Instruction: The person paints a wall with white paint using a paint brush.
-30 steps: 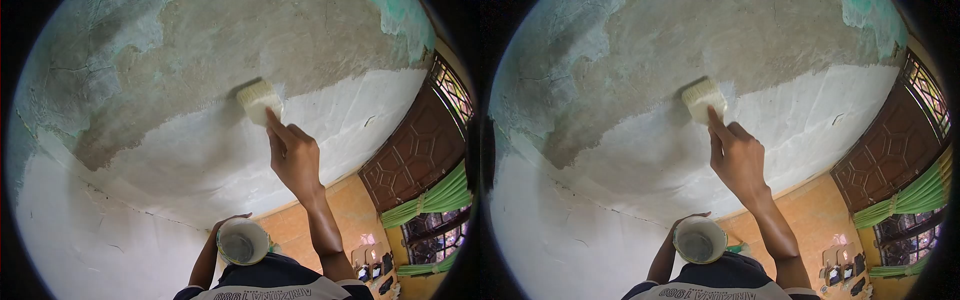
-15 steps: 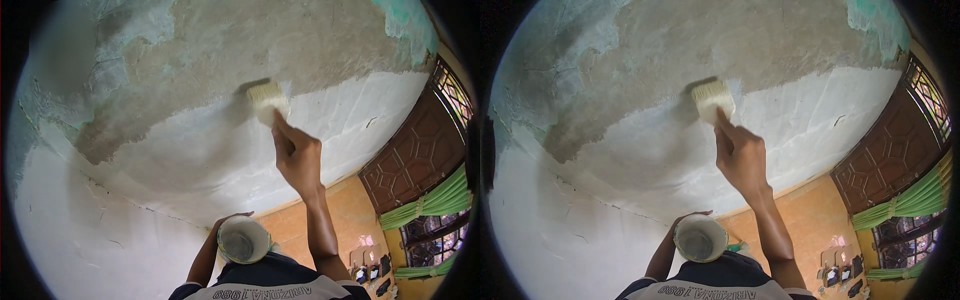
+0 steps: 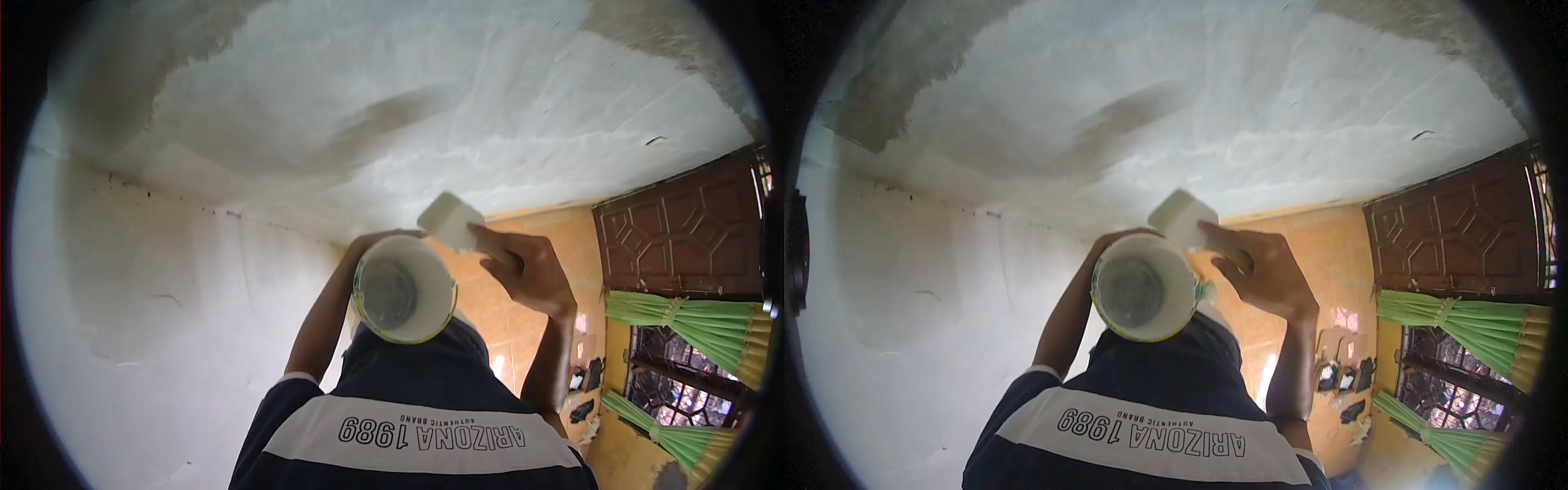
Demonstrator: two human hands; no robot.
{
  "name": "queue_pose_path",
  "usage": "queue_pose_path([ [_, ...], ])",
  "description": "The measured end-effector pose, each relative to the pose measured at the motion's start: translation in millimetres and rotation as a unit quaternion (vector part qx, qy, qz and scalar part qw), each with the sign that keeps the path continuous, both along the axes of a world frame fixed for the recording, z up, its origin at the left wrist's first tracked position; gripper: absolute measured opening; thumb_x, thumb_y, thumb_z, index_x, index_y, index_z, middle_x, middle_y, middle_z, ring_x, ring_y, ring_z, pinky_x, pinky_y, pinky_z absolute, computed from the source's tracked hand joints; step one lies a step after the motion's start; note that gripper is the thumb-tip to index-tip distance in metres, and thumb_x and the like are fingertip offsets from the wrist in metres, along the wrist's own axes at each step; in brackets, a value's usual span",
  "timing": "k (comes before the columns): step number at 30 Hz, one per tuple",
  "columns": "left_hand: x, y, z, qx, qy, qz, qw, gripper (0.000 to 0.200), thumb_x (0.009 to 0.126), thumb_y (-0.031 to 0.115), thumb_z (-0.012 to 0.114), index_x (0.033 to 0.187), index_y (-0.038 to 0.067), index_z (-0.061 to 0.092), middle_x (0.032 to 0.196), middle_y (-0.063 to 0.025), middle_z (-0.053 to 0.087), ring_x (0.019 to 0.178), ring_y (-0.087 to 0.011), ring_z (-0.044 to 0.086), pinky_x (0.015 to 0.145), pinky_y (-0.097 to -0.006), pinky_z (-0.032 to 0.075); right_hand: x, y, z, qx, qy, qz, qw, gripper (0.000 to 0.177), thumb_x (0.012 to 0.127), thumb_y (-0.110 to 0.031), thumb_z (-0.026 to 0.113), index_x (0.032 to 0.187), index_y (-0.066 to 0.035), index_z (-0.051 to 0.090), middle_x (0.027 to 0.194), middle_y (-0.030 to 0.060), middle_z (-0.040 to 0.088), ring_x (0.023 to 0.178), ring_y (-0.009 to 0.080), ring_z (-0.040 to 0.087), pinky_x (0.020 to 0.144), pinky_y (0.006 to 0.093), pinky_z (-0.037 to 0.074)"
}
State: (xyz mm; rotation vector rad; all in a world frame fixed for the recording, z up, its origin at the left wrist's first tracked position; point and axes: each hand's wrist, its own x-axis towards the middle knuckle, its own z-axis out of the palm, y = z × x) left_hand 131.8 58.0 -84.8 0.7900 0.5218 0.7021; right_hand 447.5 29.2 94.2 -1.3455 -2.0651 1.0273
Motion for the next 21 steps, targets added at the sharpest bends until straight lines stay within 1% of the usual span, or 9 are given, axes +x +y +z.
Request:
queue_pose_path([
  [1, 15.0, -1.3, 66.3, 0.056, 0.18, -0.041, 0.981, 0.035, 0.108, 0.02, 0.068, 0.137, 0.001, 0.074, 0.127, -0.0059, 0.078, 0.111, -0.0133, 0.073, 0.1, -0.029, 0.058, -0.6, -8.3, -2.5, -0.015, 0.0, 0.003, 1.0, 0.043, 0.097, -0.006, 0.074, 0.139, -0.012, 0.074, 0.103, 0.0202, 0.079, 0.081, 0.0355, 0.075, 0.074, 0.0391, 0.059],
  [3, 21.0, 5.9, 63.8, 0.028, 0.187, -0.048, 0.981, 0.035, 0.108, 0.021, 0.068, 0.137, 0.001, 0.074, 0.126, -0.0059, 0.078, 0.11, -0.0133, 0.073, 0.1, -0.0289, 0.058, -3.0, -22.1, -7.5, -0.152, -0.076, 0.082, 0.982, 0.042, 0.095, -0.007, 0.075, 0.137, -0.013, 0.075, 0.101, 0.0194, 0.08, 0.08, 0.0362, 0.075, 0.075, 0.04, 0.06],
  [4, 20.9, 7.6, 62.7, 0.015, 0.195, -0.055, 0.979, 0.036, 0.108, 0.022, 0.068, 0.136, 0.001, 0.074, 0.126, -0.0058, 0.078, 0.11, -0.0133, 0.073, 0.1, -0.0288, 0.058, -8.1, -30.9, -20.2, -0.139, -0.095, 0.1, 0.981, 0.04, 0.095, -0.011, 0.074, 0.135, -0.013, 0.076, 0.095, 0.0184, 0.079, 0.08, 0.0384, 0.075, 0.077, 0.0454, 0.06],
  [5, 17.7, 7.7, 61.7, 0.003, 0.203, -0.064, 0.977, 0.036, 0.108, 0.023, 0.068, 0.136, 0.001, 0.074, 0.126, -0.0058, 0.078, 0.11, -0.0132, 0.073, 0.1, -0.0287, 0.058, -15.6, -35.7, -33.8, -0.147, -0.092, 0.098, 0.98, 0.04, 0.095, -0.011, 0.074, 0.135, -0.013, 0.076, 0.095, 0.0184, 0.079, 0.08, 0.0384, 0.075, 0.077, 0.0454, 0.06],
  [8, 12.4, 4.7, 58.8, -0.028, 0.223, -0.1, 0.969, 0.037, 0.109, 0.025, 0.068, 0.136, 0.001, 0.074, 0.125, -0.0057, 0.078, 0.108, -0.0132, 0.073, 0.099, -0.0284, 0.058, -48.1, -50.8, -75.8, -0.033, -0.05, 0.155, 0.986, 0.032, 0.098, -0.018, 0.068, 0.128, -0.014, 0.078, 0.089, 0.016, 0.076, 0.085, 0.0408, 0.074, 0.08, 0.0537, 0.058],
  [12, 10.8, 0.7, 56.2, -0.059, 0.254, -0.139, 0.955, 0.039, 0.109, 0.029, 0.067, 0.135, 0.001, 0.075, 0.124, -0.0055, 0.078, 0.107, -0.0131, 0.073, 0.098, -0.028, 0.057, -105.0, -54.0, -97.9, 0.034, -0.048, 0.165, 0.985, 0.039, 0.098, -0.014, 0.069, 0.136, -0.012, 0.074, 0.093, 0.0175, 0.078, 0.085, 0.0384, 0.076, 0.078, 0.0485, 0.06],
  [15, 13.1, -8.2, 54.9, -0.079, 0.278, -0.161, 0.944, 0.04, 0.109, 0.031, 0.067, 0.134, 0.001, 0.075, 0.123, -0.0054, 0.078, 0.106, -0.0131, 0.072, 0.097, -0.0277, 0.057, -128.5, -61.2, -106.1, 0.022, -0.141, 0.145, 0.979, 0.044, 0.093, -0.009, 0.069, 0.137, -0.013, 0.074, 0.091, 0.0175, 0.077, 0.086, 0.0382, 0.077, 0.077, 0.0495, 0.061],
  [17, 8.4, -2.6, 52.6, -0.089, 0.292, -0.172, 0.937, 0.041, 0.109, 0.033, 0.067, 0.134, 0.001, 0.075, 0.122, -0.0053, 0.078, 0.105, -0.0131, 0.072, 0.097, -0.0275, 0.057, -137.5, -69.5, -99.6, -0.018, -0.179, 0.116, 0.977, 0.018, 0.09, -0.009, 0.065, 0.098, -0.001, 0.08, 0.091, 0.0252, 0.075, 0.081, 0.0393, 0.076, 0.078, 0.0516, 0.06],
  [21, 6.8, 8.9, 46.4, -0.109, 0.315, -0.196, 0.922, 0.043, 0.109, 0.036, 0.067, 0.133, 0.001, 0.075, 0.121, -0.0051, 0.078, 0.104, -0.013, 0.072, 0.096, -0.0271, 0.057, -151.8, -89.6, -89.0, -0.05, -0.214, 0.062, 0.974, 0.016, 0.089, -0.007, 0.063, 0.087, 0.001, 0.077, 0.09, 0.0261, 0.075, 0.08, 0.0415, 0.077, 0.075, 0.0519, 0.062],
])
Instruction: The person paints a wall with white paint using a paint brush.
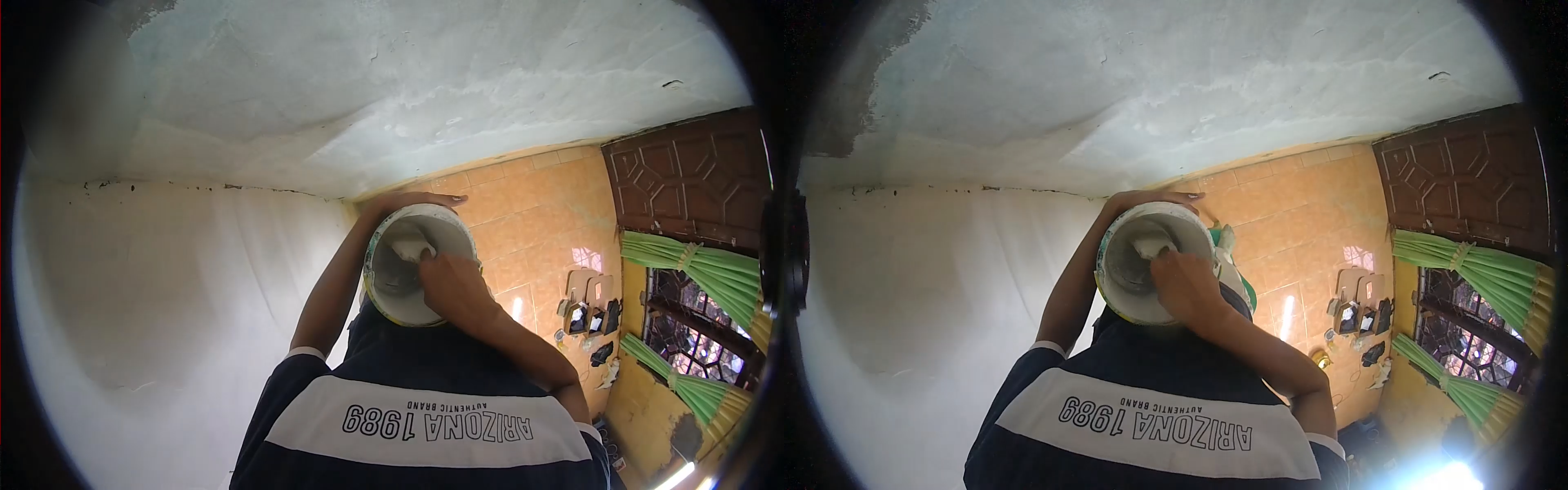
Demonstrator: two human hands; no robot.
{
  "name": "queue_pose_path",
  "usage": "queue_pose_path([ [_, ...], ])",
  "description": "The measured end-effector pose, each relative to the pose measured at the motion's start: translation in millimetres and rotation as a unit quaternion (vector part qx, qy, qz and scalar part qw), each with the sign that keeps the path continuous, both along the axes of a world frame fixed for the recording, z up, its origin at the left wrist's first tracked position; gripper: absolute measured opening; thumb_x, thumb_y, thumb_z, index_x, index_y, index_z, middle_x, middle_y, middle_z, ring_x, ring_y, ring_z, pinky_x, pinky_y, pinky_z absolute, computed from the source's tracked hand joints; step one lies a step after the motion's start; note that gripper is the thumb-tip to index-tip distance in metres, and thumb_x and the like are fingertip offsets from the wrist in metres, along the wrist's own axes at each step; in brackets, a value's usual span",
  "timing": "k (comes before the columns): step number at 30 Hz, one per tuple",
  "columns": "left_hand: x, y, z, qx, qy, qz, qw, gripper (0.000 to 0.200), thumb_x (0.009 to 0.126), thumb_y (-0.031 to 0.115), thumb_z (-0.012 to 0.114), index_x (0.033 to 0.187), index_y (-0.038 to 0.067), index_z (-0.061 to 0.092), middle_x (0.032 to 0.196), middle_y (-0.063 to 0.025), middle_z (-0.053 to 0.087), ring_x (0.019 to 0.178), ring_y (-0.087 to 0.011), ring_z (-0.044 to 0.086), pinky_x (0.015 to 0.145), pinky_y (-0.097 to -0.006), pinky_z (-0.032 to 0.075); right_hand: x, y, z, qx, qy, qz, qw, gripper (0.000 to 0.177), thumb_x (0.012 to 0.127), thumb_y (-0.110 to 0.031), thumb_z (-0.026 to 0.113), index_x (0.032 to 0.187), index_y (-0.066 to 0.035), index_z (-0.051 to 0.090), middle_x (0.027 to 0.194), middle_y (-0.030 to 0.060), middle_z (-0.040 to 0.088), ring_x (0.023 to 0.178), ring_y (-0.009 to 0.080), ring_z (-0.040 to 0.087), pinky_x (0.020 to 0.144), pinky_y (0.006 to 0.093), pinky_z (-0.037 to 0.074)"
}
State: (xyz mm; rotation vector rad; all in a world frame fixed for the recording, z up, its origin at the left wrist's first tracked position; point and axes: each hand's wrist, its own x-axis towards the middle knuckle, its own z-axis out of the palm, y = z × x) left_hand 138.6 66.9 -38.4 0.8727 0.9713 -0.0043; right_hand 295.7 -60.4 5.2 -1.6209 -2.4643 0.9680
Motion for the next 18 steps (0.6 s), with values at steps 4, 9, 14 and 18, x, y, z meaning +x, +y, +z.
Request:
queue_pose_path([
  [4, -6.0, 4.5, -4.2, -0.018, 0.032, -0.021, 0.999, 0.045, 0.109, 0.04, 0.067, 0.132, 0.001, 0.076, 0.12, -0.005, 0.078, 0.102, -0.0129, 0.072, 0.095, -0.0267, 0.057, 7.6, -9.9, 11.2, -0.008, 0.006, -0.008, 1.0, 0.015, 0.088, -0.004, 0.064, 0.096, 0.004, 0.073, 0.088, 0.0266, 0.074, 0.081, 0.0432, 0.077, 0.073, 0.0524, 0.062],
  [9, 7.5, 17.1, -12.7, -0.043, 0.067, -0.059, 0.995, 0.048, 0.11, 0.044, 0.067, 0.131, 0.001, 0.076, 0.118, -0.0048, 0.078, 0.1, -0.0129, 0.072, 0.094, -0.0263, 0.057, -10.9, -4.8, 0.3, -0.019, -0.007, -0.074, 0.997, 0.017, 0.088, -0.002, 0.063, 0.101, 0.007, 0.07, 0.089, 0.0271, 0.071, 0.082, 0.0437, 0.076, 0.074, 0.0536, 0.062],
  [14, 1.1, 17.6, -42.8, -0.027, 0.007, -0.075, 0.997, 0.058, 0.108, 0.055, 0.065, 0.128, 0.002, 0.077, 0.113, -0.0039, 0.077, 0.095, -0.0125, 0.071, 0.092, -0.0262, 0.056, -29.5, -7.4, -16.4, 0.011, 0.037, 0.011, 0.999, 0.029, 0.088, -0.002, 0.064, 0.112, 0.013, 0.068, 0.097, 0.0265, 0.071, 0.08, 0.0421, 0.075, 0.074, 0.0495, 0.063],
  [18, -12.7, 18.7, -85.2, -0.044, -0.085, -0.108, 0.989, 0.056, 0.117, 0.038, 0.05, 0.165, 0.009, 0.05, 0.156, -0.0048, 0.063, 0.145, -0.0161, 0.054, 0.128, -0.0311, 0.034, -16.3, -15.2, -17.4, 0.051, 0.073, 0.007, 0.996, 0.045, 0.088, -0.002, 0.064, 0.131, 0.01, 0.065, 0.104, 0.0238, 0.07, 0.08, 0.0407, 0.075, 0.075, 0.0488, 0.062],
])
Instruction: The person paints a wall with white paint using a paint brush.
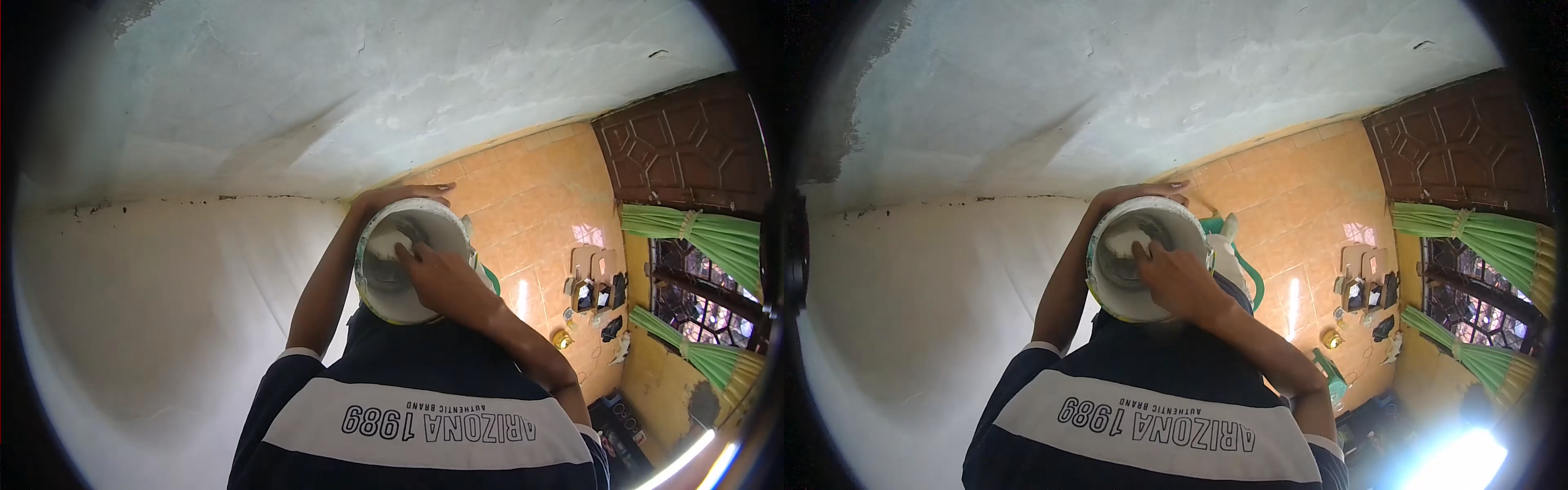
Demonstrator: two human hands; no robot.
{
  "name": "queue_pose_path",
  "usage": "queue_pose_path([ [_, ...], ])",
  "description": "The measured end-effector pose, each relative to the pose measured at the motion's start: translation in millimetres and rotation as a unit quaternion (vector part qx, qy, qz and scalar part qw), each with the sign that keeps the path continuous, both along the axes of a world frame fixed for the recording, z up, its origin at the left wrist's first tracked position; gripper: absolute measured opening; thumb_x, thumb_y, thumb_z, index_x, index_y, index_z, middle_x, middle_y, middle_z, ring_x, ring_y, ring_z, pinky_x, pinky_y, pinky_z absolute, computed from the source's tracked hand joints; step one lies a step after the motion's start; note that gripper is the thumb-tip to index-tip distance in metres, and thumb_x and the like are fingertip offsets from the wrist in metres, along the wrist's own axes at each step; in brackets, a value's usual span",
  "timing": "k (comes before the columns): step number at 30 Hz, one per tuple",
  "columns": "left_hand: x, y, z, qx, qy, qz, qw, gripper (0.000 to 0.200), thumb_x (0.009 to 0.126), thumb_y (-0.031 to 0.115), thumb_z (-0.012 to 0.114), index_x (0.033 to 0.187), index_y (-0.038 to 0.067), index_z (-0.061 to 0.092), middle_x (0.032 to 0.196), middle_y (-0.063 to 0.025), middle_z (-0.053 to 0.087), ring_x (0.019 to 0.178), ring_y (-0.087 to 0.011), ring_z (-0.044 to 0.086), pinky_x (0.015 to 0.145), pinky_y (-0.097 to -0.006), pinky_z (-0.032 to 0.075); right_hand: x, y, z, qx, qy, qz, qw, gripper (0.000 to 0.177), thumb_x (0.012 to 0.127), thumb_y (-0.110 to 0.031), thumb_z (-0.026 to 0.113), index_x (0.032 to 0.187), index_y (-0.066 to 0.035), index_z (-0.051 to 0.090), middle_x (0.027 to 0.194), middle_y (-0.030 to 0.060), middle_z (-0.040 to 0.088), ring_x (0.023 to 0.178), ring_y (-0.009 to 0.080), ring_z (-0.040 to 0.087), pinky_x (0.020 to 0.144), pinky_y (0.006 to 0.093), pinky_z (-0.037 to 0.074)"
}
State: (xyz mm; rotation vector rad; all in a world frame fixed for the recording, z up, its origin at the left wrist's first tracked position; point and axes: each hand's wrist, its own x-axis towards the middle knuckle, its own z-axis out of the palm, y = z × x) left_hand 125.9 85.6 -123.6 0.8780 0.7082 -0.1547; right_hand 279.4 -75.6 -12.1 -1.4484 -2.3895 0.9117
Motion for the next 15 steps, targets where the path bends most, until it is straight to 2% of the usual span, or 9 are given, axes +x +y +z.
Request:
queue_pose_path([
  [2, -0.1, -0.1, -1.5, -0.005, 0.004, 0.002, 1.0, 0.055, 0.116, 0.039, 0.05, 0.163, 0.009, 0.051, 0.154, -0.0047, 0.063, 0.143, -0.0159, 0.054, 0.127, -0.0309, 0.035, 8.6, 1.7, 9.4, 0.007, 0.005, 0.045, 0.999, 0.053, 0.091, -0.002, 0.065, 0.144, -0.004, 0.063, 0.103, 0.0181, 0.071, 0.083, 0.0392, 0.076, 0.072, 0.0497, 0.06],
  [3, 0.2, -0.2, -1.0, -0.008, 0.008, 0.005, 1.0, 0.054, 0.116, 0.039, 0.051, 0.161, 0.009, 0.052, 0.151, -0.0045, 0.064, 0.141, -0.0156, 0.055, 0.125, -0.0308, 0.036, 11.4, 2.5, 18.3, 0.007, 0.005, 0.045, 0.999, 0.053, 0.091, -0.002, 0.065, 0.144, -0.004, 0.063, 0.103, 0.0181, 0.071, 0.083, 0.0392, 0.076, 0.072, 0.0497, 0.06],
  [5, 0.9, -0.7, -0.1, -0.014, 0.017, 0.01, 1.0, 0.053, 0.115, 0.041, 0.052, 0.157, 0.008, 0.055, 0.147, -0.0043, 0.065, 0.136, -0.0152, 0.056, 0.122, -0.0306, 0.038, 14.7, 2.8, 34.6, -0.02, -0.018, 0.04, 0.999, 0.053, 0.093, -0.005, 0.066, 0.145, -0.012, 0.065, 0.108, 0.016, 0.073, 0.082, 0.0375, 0.076, 0.07, 0.0491, 0.06],
  [9, 2.9, -1.8, 1.0, -0.028, 0.035, 0.018, 0.999, 0.05, 0.114, 0.045, 0.055, 0.148, 0.008, 0.06, 0.139, -0.0039, 0.068, 0.127, -0.0142, 0.059, 0.115, -0.0301, 0.042, 7.7, 2.1, 22.1, 0.022, -0.029, 0.001, 0.999, 0.054, 0.092, -0.006, 0.066, 0.146, -0.006, 0.064, 0.104, 0.0182, 0.074, 0.082, 0.0375, 0.077, 0.069, 0.0489, 0.061],
  [11, 4.2, -2.5, 1.0, -0.035, 0.044, 0.022, 0.998, 0.05, 0.113, 0.046, 0.056, 0.144, 0.008, 0.062, 0.135, -0.0036, 0.069, 0.123, -0.0138, 0.061, 0.112, -0.0298, 0.043, -6.5, 5.8, 8.6, -0.005, -0.113, -0.05, 0.992, 0.037, 0.092, -0.008, 0.065, 0.127, 0.0, 0.074, 0.1, 0.0204, 0.073, 0.083, 0.0357, 0.079, 0.07, 0.0477, 0.062],
  [12, 4.9, -2.7, 1.2, -0.039, 0.048, 0.022, 0.998, 0.05, 0.113, 0.047, 0.057, 0.142, 0.007, 0.063, 0.133, -0.0035, 0.07, 0.12, -0.0135, 0.061, 0.11, -0.0297, 0.044, -12.6, 5.8, 5.8, -0.006, -0.113, -0.051, 0.992, 0.037, 0.092, -0.008, 0.065, 0.127, 0.0, 0.074, 0.1, 0.0204, 0.073, 0.083, 0.0357, 0.079, 0.07, 0.0477, 0.062],
  [14, 6.4, -3.5, 1.8, -0.045, 0.055, 0.025, 0.997, 0.05, 0.112, 0.049, 0.058, 0.138, 0.007, 0.066, 0.128, -0.0033, 0.071, 0.116, -0.0131, 0.063, 0.107, -0.0295, 0.046, -21.2, 8.9, 4.5, -0.033, -0.165, -0.034, 0.985, 0.023, 0.09, -0.007, 0.068, 0.107, 0.002, 0.08, 0.096, 0.0208, 0.076, 0.084, 0.0366, 0.08, 0.07, 0.0469, 0.064],
  [15, 7.3, -4.0, 2.5, -0.047, 0.059, 0.027, 0.997, 0.05, 0.112, 0.05, 0.059, 0.135, 0.007, 0.067, 0.126, -0.0032, 0.071, 0.113, -0.0128, 0.063, 0.105, -0.0294, 0.047, -20.0, 11.1, 7.5, -0.032, -0.165, -0.035, 0.985, 0.023, 0.09, -0.007, 0.068, 0.107, 0.002, 0.08, 0.096, 0.0208, 0.076, 0.084, 0.0366, 0.08, 0.07, 0.0469, 0.064],
])
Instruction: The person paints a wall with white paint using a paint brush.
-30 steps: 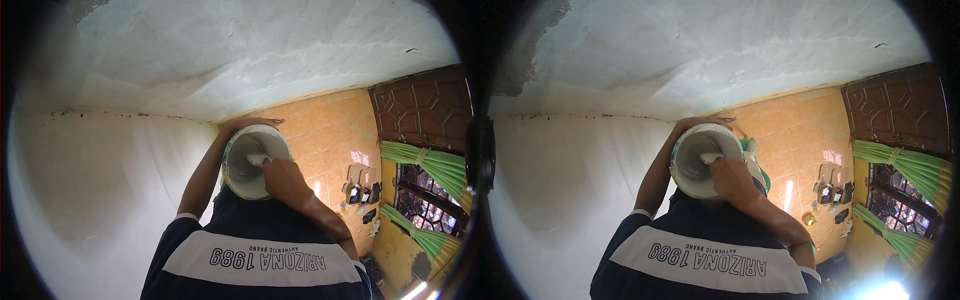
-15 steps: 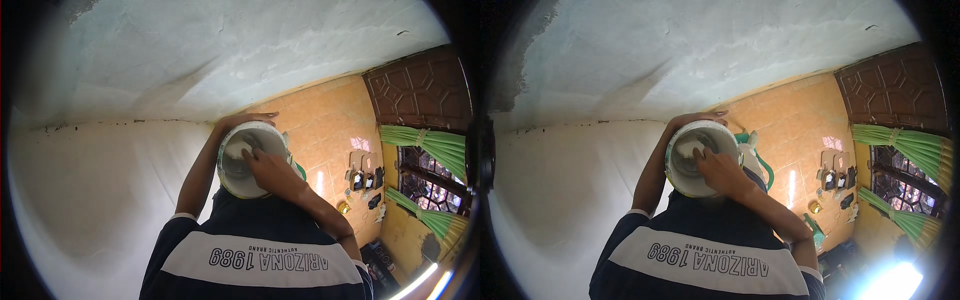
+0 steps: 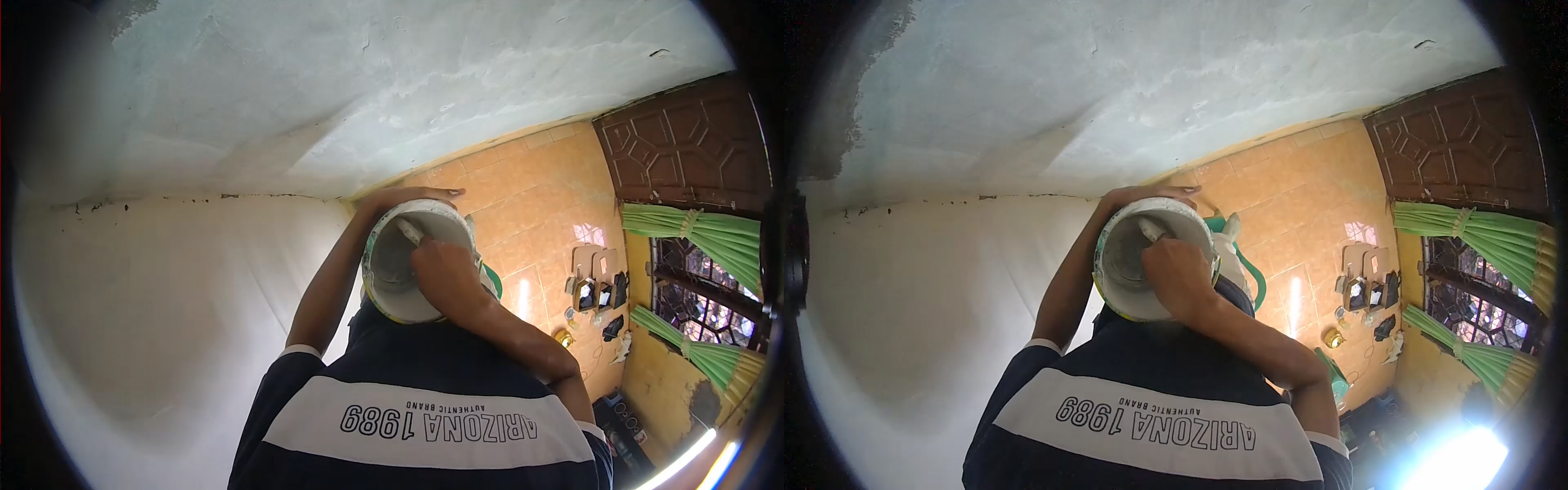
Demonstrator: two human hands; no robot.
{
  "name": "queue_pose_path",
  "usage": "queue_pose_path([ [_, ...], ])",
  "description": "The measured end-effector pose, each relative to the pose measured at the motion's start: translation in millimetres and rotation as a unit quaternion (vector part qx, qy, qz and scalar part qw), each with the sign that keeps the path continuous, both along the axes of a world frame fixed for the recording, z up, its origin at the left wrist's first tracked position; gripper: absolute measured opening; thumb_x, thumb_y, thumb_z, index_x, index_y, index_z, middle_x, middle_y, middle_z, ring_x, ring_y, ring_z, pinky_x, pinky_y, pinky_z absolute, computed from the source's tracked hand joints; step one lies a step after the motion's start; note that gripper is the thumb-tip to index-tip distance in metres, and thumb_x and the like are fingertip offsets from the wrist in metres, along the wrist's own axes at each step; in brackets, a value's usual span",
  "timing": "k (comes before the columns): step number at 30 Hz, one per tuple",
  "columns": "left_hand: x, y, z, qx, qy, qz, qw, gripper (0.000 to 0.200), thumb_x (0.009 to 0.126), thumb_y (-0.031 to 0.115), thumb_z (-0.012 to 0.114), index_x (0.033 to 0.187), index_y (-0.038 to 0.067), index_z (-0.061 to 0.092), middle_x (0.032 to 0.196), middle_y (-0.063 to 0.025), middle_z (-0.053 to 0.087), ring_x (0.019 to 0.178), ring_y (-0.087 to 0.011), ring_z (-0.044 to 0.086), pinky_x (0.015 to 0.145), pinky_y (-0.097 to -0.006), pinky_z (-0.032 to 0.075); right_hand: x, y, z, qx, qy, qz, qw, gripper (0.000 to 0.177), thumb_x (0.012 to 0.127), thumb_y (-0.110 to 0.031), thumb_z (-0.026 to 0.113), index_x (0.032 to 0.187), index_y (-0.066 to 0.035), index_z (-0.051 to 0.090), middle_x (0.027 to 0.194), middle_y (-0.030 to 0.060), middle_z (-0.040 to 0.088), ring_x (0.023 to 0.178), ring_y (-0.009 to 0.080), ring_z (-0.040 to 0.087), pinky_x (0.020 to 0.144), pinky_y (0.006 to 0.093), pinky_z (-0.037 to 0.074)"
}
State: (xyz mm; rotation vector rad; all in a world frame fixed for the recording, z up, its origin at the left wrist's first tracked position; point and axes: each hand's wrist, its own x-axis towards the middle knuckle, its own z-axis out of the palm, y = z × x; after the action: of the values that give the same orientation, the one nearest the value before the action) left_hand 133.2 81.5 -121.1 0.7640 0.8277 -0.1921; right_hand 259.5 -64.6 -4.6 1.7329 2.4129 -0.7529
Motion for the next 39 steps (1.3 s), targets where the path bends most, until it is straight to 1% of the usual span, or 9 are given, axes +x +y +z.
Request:
queue_pose_path([
  [2, 1.8, -0.8, 1.3, -0.004, 0.008, 0.002, 1.0, 0.05, 0.111, 0.052, 0.06, 0.131, 0.007, 0.069, 0.122, -0.003, 0.073, 0.109, -0.0123, 0.065, 0.102, -0.0291, 0.049, 6.6, 2.9, 12.3, -0.04, 0.026, 0.029, 0.998, 0.014, 0.088, -0.004, 0.068, 0.09, 0.001, 0.081, 0.096, 0.0226, 0.079, 0.086, 0.0369, 0.081, 0.072, 0.0454, 0.065],
  [10, 8.8, -5.9, 7.1, -0.027, 0.033, 0.013, 0.999, 0.054, 0.108, 0.058, 0.064, 0.116, 0.006, 0.078, 0.107, -0.0022, 0.077, 0.093, -0.0107, 0.07, 0.09, -0.0283, 0.056, -3.9, -0.3, 4.7, 0.007, 0.017, 0.007, 1.0, 0.012, 0.085, 0.0, 0.069, 0.087, 0.0, 0.081, 0.094, 0.0211, 0.078, 0.084, 0.0364, 0.08, 0.071, 0.0439, 0.065],
  [13, 12.8, -6.5, 36.5, 0.085, -0.026, -0.01, 0.996, 0.049, 0.108, 0.055, 0.068, 0.111, 0.007, 0.077, 0.104, -0.0013, 0.077, 0.089, -0.0106, 0.069, 0.087, -0.0287, 0.057, -19.9, 1.0, 4.4, 0.038, 0.064, 0.049, 0.996, 0.012, 0.085, 0.001, 0.07, 0.093, 0.005, 0.077, 0.091, 0.0216, 0.075, 0.08, 0.0368, 0.079, 0.069, 0.0428, 0.064],
  [16, 7.5, -7.3, 51.0, 0.037, 0.025, -0.012, 0.999, 0.049, 0.108, 0.051, 0.068, 0.123, 0.005, 0.077, 0.123, -0.0046, 0.077, 0.107, -0.013, 0.071, 0.098, -0.0292, 0.056, -14.2, -0.1, 14.4, 0.067, 0.062, 0.057, 0.994, 0.023, 0.086, 0.001, 0.069, 0.108, 0.008, 0.073, 0.09, 0.0215, 0.075, 0.079, 0.0365, 0.078, 0.069, 0.0429, 0.063],
  [19, -4.3, -6.5, 5.5, 0.096, -0.14, -0.002, 0.985, 0.058, 0.108, 0.051, 0.068, 0.139, 0.003, 0.072, 0.144, -0.0074, 0.07, 0.127, -0.015, 0.067, 0.111, -0.0297, 0.052, 5.4, -4.4, 22.5, 0.061, 0.067, 0.045, 0.995, 0.039, 0.087, 0.0, 0.067, 0.125, 0.009, 0.067, 0.089, 0.022, 0.074, 0.076, 0.0378, 0.078, 0.066, 0.0453, 0.062],
  [21, 0.1, -3.3, 20.2, 0.003, -0.049, -0.024, 0.999, 0.056, 0.112, 0.043, 0.061, 0.153, 0.004, 0.063, 0.167, -0.0101, 0.051, 0.152, -0.0168, 0.05, 0.125, -0.0294, 0.04, 11.2, -6.4, 29.7, 0.053, 0.069, 0.048, 0.995, 0.046, 0.088, -0.001, 0.067, 0.132, 0.01, 0.063, 0.087, 0.0225, 0.074, 0.074, 0.0388, 0.077, 0.064, 0.0466, 0.062],
  [27, -0.7, 3.1, 20.2, 0.037, -0.061, -0.04, 0.997, 0.055, 0.113, 0.041, 0.06, 0.153, 0.004, 0.063, 0.169, -0.0107, 0.049, 0.154, -0.0173, 0.047, 0.126, -0.0296, 0.038, -5.3, -8.1, 4.6, 0.048, 0.033, -0.004, 0.998, 0.046, 0.089, -0.003, 0.067, 0.132, 0.008, 0.062, 0.089, 0.024, 0.074, 0.075, 0.041, 0.077, 0.063, 0.0473, 0.061],
  [35, 1.4, 12.2, 18.6, 0.09, -0.076, -0.076, 0.99, 0.052, 0.113, 0.037, 0.059, 0.153, 0.004, 0.062, 0.172, -0.0117, 0.045, 0.158, -0.0183, 0.042, 0.128, -0.0298, 0.035, 7.4, -1.4, 8.0, -0.013, 0.047, 0.038, 0.998, 0.01, 0.085, -0.002, 0.071, 0.088, 0.005, 0.078, 0.092, 0.0242, 0.076, 0.081, 0.0381, 0.08, 0.065, 0.0451, 0.063],
  [39, 1.8, 13.6, 18.6, 0.116, -0.081, -0.088, 0.986, 0.051, 0.113, 0.035, 0.059, 0.154, 0.004, 0.062, 0.173, -0.0121, 0.044, 0.16, -0.0187, 0.039, 0.129, -0.0299, 0.034, 11.5, 4.9, 40.2, -0.028, 0.034, -0.004, 0.999, 0.012, 0.085, -0.002, 0.07, 0.092, 0.003, 0.079, 0.091, 0.0238, 0.077, 0.083, 0.0371, 0.08, 0.068, 0.0459, 0.063],
])
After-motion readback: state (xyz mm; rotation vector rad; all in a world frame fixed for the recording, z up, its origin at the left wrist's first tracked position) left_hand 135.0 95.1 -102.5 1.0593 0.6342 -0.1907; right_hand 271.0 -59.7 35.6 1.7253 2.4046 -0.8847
